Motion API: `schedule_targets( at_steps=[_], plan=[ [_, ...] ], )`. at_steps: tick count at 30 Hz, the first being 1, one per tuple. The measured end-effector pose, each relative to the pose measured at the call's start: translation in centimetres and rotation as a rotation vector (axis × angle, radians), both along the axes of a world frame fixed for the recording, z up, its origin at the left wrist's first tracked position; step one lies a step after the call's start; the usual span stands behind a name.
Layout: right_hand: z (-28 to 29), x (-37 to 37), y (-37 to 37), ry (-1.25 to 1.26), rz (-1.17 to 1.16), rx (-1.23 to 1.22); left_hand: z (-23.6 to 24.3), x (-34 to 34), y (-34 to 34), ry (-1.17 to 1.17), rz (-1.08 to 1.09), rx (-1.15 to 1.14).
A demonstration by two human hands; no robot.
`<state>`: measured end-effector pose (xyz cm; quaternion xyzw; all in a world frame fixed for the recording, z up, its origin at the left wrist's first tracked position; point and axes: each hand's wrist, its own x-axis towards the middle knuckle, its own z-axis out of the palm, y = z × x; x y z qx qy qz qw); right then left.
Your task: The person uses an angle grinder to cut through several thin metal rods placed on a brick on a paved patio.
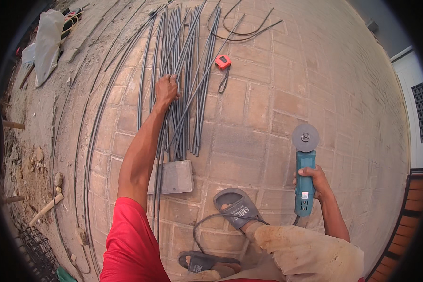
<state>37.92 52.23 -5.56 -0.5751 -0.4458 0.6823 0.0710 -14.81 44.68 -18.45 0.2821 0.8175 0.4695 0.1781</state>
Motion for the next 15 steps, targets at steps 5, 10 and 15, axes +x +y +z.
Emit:
schedule_targets(
  at_steps=[5, 10, 15],
  plan=[
    [0.1, 0.0, 0.3, -0.058, 0.039, 0.037, 0.5, 0.4, 0.0, -0.048, 0.007, 0.064],
    [0.3, -2.6, 0.5, -0.111, 0.215, 0.125, 0.6, -0.1, -0.4, -0.052, 0.016, 0.076],
    [0.6, -7.1, 0.7, -0.179, 0.477, 0.203, -0.7, -0.4, 0.4, -0.007, 0.027, 0.049]
  ],
)
